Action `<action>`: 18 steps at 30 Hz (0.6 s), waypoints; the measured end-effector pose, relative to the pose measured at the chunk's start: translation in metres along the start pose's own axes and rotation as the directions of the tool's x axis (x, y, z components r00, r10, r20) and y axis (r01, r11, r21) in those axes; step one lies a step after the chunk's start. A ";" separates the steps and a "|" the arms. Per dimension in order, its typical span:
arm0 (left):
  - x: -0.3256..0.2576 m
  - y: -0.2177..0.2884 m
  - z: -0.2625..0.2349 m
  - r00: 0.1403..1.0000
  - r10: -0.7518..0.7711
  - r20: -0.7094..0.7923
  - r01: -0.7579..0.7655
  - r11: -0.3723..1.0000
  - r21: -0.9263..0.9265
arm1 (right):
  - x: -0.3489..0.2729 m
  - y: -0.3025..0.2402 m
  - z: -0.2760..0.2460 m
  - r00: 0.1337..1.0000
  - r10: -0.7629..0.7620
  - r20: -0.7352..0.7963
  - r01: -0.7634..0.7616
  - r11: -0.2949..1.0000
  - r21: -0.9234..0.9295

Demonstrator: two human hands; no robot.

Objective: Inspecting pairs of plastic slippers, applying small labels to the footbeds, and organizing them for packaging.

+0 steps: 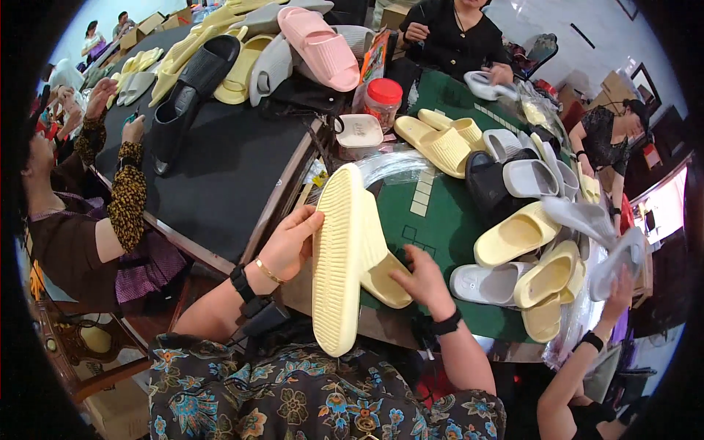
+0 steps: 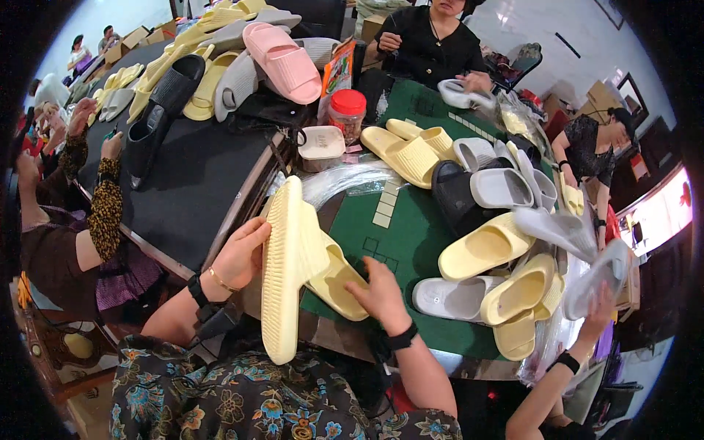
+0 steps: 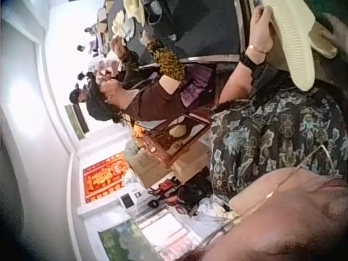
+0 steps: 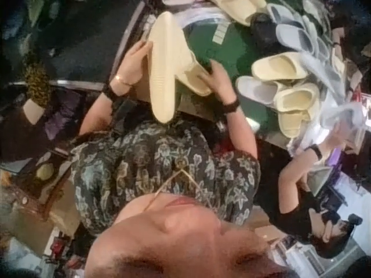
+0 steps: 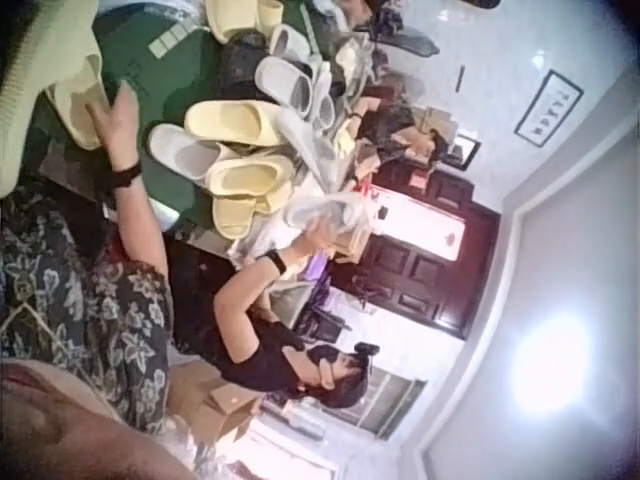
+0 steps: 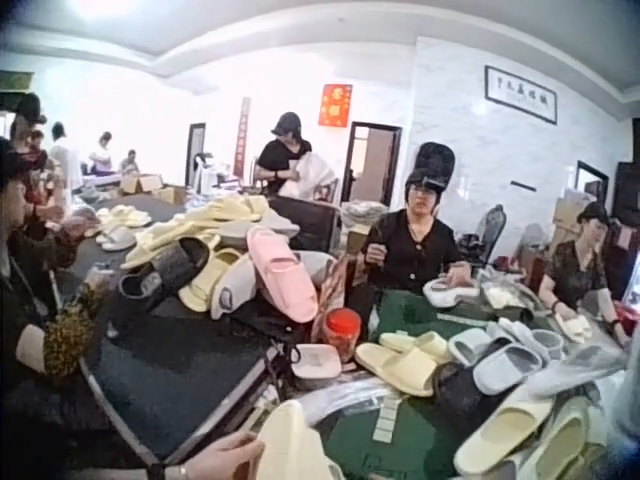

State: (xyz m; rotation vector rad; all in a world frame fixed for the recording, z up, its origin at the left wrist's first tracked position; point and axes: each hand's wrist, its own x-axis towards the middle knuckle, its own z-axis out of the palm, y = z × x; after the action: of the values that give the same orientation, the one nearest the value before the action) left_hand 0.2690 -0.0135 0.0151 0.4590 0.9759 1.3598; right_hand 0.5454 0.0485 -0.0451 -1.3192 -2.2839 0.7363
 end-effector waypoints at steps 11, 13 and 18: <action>0.030 -0.068 -0.017 0.888 -0.315 0.334 0.405 0.881 -0.244 | -0.025 -0.003 -0.012 0.908 0.419 -0.018 -0.399 0.877 0.268; 0.038 -0.082 0.001 0.873 -0.337 0.354 0.430 0.873 -0.229 | -0.036 -0.007 -0.018 0.918 0.396 0.019 -0.383 0.874 0.299; 0.049 -0.100 0.052 0.844 -0.369 0.390 0.465 0.865 -0.187 | -0.048 -0.012 -0.034 0.905 0.407 0.124 -0.355 0.561 0.748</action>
State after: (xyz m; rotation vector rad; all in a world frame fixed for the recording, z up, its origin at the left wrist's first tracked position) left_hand 0.3661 0.0252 -0.0487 0.2351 0.5414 0.9498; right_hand 0.5796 0.0101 -0.0151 -1.3470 -1.3096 1.5624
